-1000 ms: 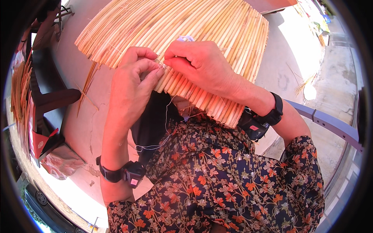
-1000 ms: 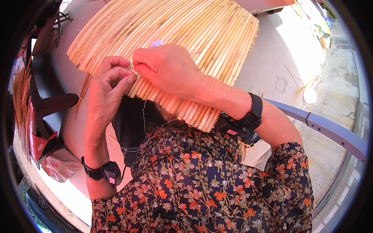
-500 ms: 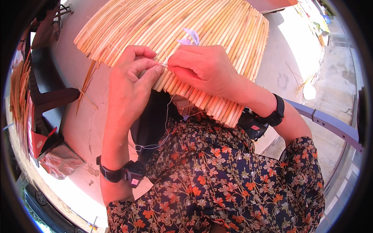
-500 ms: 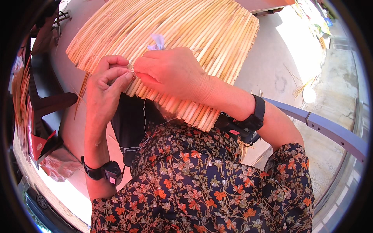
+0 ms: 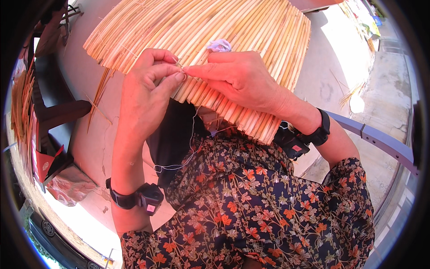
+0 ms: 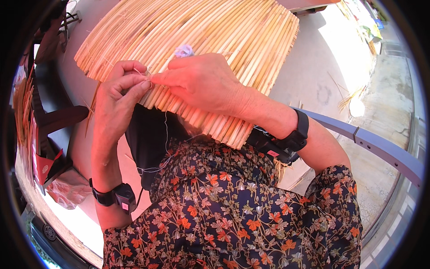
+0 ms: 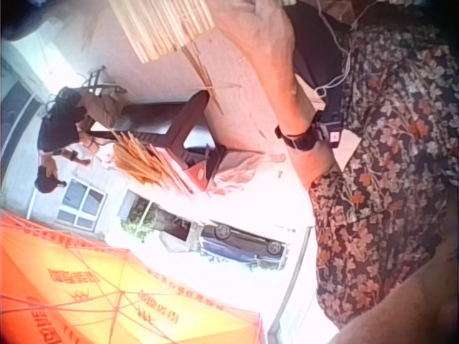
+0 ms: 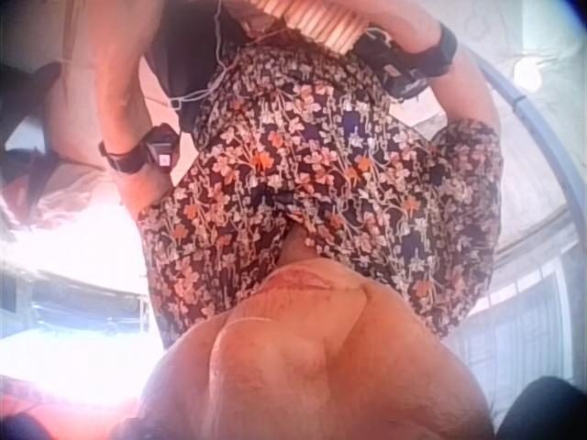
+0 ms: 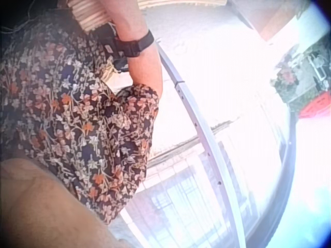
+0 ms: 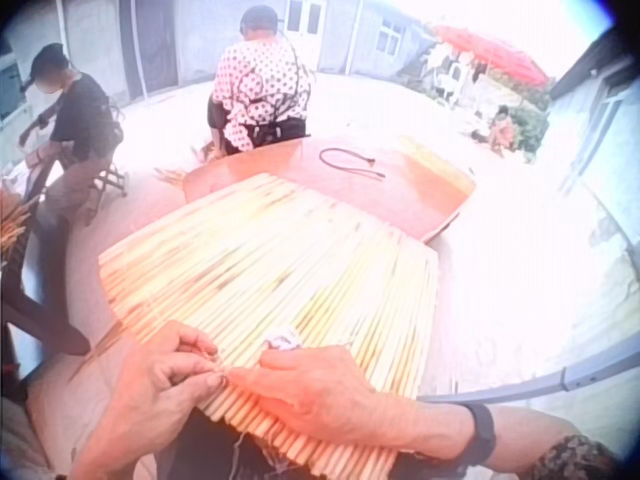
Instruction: The person weaves a thin white string through the edges of a large, flat bamboo mat. They hold the mat with their left hand and use their right hand to pull the string through the bamboo slats, securing the structure. The task involves repetitive threading and tightening of the string along the mat's perimeter.
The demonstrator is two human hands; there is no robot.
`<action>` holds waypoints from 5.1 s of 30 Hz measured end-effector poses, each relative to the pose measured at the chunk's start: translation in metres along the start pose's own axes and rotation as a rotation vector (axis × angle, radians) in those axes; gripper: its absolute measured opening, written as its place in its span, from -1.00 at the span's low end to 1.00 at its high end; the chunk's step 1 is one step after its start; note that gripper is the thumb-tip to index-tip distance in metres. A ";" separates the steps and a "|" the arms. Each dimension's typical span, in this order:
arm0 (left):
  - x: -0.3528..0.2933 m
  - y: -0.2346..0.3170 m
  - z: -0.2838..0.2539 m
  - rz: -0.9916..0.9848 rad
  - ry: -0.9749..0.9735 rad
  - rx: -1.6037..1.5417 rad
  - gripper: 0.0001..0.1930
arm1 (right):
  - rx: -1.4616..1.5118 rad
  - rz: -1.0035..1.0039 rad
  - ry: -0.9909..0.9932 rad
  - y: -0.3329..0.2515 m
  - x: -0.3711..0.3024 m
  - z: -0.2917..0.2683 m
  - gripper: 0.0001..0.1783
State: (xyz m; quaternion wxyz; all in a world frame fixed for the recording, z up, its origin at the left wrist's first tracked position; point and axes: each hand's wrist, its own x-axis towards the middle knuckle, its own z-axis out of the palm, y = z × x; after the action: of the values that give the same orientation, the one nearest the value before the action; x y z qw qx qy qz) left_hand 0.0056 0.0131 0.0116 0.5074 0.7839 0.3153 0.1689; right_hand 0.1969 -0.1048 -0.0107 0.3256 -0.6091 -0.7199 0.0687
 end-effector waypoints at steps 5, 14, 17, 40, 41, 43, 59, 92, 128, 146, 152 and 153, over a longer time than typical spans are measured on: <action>0.002 -0.004 -0.001 0.024 -0.002 0.032 -0.81 | -0.044 -0.067 -0.021 -0.001 0.000 -0.003 -0.74; 0.007 -0.002 -0.013 -0.024 -0.138 -0.067 -0.81 | -0.135 -0.096 -0.032 -0.002 0.000 -0.001 -0.73; 0.008 -0.005 -0.018 -0.006 -0.177 -0.092 -0.79 | -0.096 -0.047 -0.047 -0.003 0.001 0.000 -0.72; 0.004 0.000 -0.007 -0.035 -0.075 -0.020 -0.81 | 0.462 0.338 0.087 -0.012 0.019 -0.008 -0.80; 0.004 0.001 -0.007 -0.045 -0.073 -0.024 -0.81 | 0.472 0.358 0.136 -0.012 0.021 -0.008 -0.80; 0.003 0.001 -0.007 -0.040 -0.070 -0.033 -0.81 | 0.473 0.407 0.026 -0.015 0.024 -0.016 -0.81; 0.005 0.000 -0.007 -0.043 -0.071 -0.028 -0.82 | 0.027 -0.055 0.072 -0.008 0.018 0.011 -0.90; -0.001 -0.022 -0.012 0.100 0.033 -0.170 -0.78 | 0.276 0.055 0.021 0.000 0.020 0.012 -0.94; -0.001 -0.004 -0.010 0.132 0.021 0.033 -0.94 | 0.198 0.194 -0.180 -0.004 0.022 -0.015 -0.86; 0.000 0.001 -0.017 0.105 -0.021 0.049 -0.93 | 0.152 0.289 -0.154 0.003 0.020 -0.018 -0.83; 0.002 -0.001 -0.017 0.095 -0.008 0.068 -0.92 | 0.153 0.289 -0.130 0.005 0.017 -0.020 -0.83; 0.002 -0.001 -0.017 0.096 -0.005 0.069 -0.92 | 0.149 0.289 -0.132 0.005 0.016 -0.021 -0.83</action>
State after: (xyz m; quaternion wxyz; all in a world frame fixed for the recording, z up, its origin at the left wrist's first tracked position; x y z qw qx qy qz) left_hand -0.0031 0.0268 0.0180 0.4721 0.8157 0.2817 0.1799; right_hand 0.2119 -0.0945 0.0091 0.3088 -0.6745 -0.6376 0.2077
